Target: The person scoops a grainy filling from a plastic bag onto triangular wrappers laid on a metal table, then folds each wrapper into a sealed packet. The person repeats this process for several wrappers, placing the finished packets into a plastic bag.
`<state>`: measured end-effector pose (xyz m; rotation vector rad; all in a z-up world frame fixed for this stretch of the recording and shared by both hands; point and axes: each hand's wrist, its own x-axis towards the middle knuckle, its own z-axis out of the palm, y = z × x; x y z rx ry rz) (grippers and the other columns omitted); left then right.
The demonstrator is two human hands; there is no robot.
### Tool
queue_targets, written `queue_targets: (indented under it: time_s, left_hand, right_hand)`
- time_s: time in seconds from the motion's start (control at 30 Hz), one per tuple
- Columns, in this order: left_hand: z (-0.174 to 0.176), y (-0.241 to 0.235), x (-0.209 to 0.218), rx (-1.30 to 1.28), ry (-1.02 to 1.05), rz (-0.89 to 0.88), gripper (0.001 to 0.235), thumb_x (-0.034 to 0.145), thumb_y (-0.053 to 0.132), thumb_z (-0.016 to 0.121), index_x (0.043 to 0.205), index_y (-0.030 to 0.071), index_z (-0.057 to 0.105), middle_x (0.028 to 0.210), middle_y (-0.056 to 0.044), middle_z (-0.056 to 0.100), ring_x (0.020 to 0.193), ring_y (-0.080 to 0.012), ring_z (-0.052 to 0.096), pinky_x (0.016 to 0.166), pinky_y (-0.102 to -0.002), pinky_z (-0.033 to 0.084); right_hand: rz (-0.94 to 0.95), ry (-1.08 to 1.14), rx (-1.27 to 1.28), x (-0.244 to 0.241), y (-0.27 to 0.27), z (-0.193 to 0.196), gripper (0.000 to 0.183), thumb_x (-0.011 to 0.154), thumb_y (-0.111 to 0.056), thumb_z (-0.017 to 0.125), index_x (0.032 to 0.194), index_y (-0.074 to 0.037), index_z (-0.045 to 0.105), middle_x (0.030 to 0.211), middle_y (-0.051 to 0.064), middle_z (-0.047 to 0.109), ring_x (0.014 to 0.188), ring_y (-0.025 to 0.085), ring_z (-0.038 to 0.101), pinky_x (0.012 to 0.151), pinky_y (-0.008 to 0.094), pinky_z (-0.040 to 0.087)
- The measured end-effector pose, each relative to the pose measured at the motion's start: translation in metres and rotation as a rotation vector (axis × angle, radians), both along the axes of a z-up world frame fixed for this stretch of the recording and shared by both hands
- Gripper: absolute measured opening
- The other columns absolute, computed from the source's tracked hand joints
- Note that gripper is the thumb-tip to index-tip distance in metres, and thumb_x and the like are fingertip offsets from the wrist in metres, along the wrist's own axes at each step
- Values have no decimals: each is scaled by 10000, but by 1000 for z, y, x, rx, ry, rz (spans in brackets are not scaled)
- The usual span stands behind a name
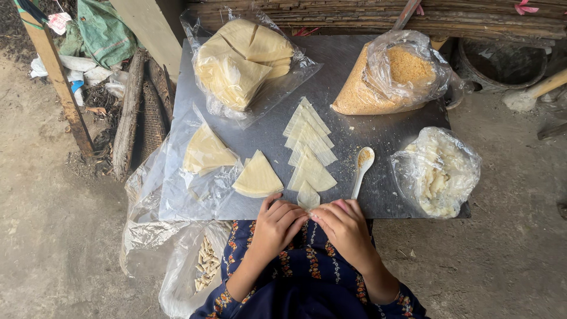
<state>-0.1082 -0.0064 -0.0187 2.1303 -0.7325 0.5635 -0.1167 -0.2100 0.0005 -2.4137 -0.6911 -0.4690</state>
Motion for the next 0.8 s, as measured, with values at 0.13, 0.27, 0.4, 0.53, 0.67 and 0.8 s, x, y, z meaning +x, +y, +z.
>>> queue_targets:
  time_s: [0.13, 0.27, 0.4, 0.53, 0.67, 0.8]
  left_hand:
    - [4, -5, -3, -26, 33, 65, 149, 844, 126, 773, 959, 59, 704, 965, -62, 672, 968, -267, 641, 1024, -449, 475]
    - [7, -9, 0, -42, 90, 114, 198, 856, 120, 771, 1023, 49, 693, 936, -64, 644, 937, -287, 631, 940, -422, 475]
    - [8, -9, 0, -17, 75, 85, 138, 882, 97, 743, 1002, 64, 683, 950, -54, 664, 901, -259, 636, 964, -431, 470]
    - [7, -10, -1, -21, 70, 91, 109, 893, 85, 720, 992, 62, 679, 955, -50, 667, 910, -258, 638, 1007, -441, 468]
    - [10, -6, 0, 8, 57, 58, 91, 913, 96, 720, 976, 52, 673, 995, -59, 678, 933, -256, 642, 1013, -445, 466]
    - [11, 4, 2, 19, 45, -31, 158, 885, 161, 752, 971, 45, 687, 991, -73, 659, 964, -280, 631, 998, -444, 465]
  right_hand:
    - [-96, 85, 53, -3, 9, -7, 127, 878, -132, 764, 973, -50, 742, 956, 22, 730, 880, 209, 635, 815, 357, 478]
    - [-174, 46, 117, -1, 18, -10, 144, 867, -131, 773, 982, -49, 741, 951, 50, 697, 889, 221, 635, 811, 360, 482]
    - [-72, 15, 63, 1, 13, -5, 153, 882, -128, 770, 1005, -48, 726, 1034, 8, 708, 939, 193, 644, 844, 367, 477]
    - [35, 18, 12, 0, 7, 0, 279, 799, -212, 807, 1003, -42, 725, 1055, 25, 667, 956, 227, 611, 850, 390, 469]
    - [-51, 47, -2, 3, 11, -1, 185, 840, -167, 794, 997, -78, 752, 1006, 22, 656, 918, 215, 599, 847, 381, 472]
    - [-43, 4, 17, 2, 13, -2, 200, 855, -131, 775, 1046, -74, 754, 1003, 14, 671, 936, 214, 611, 849, 374, 472]
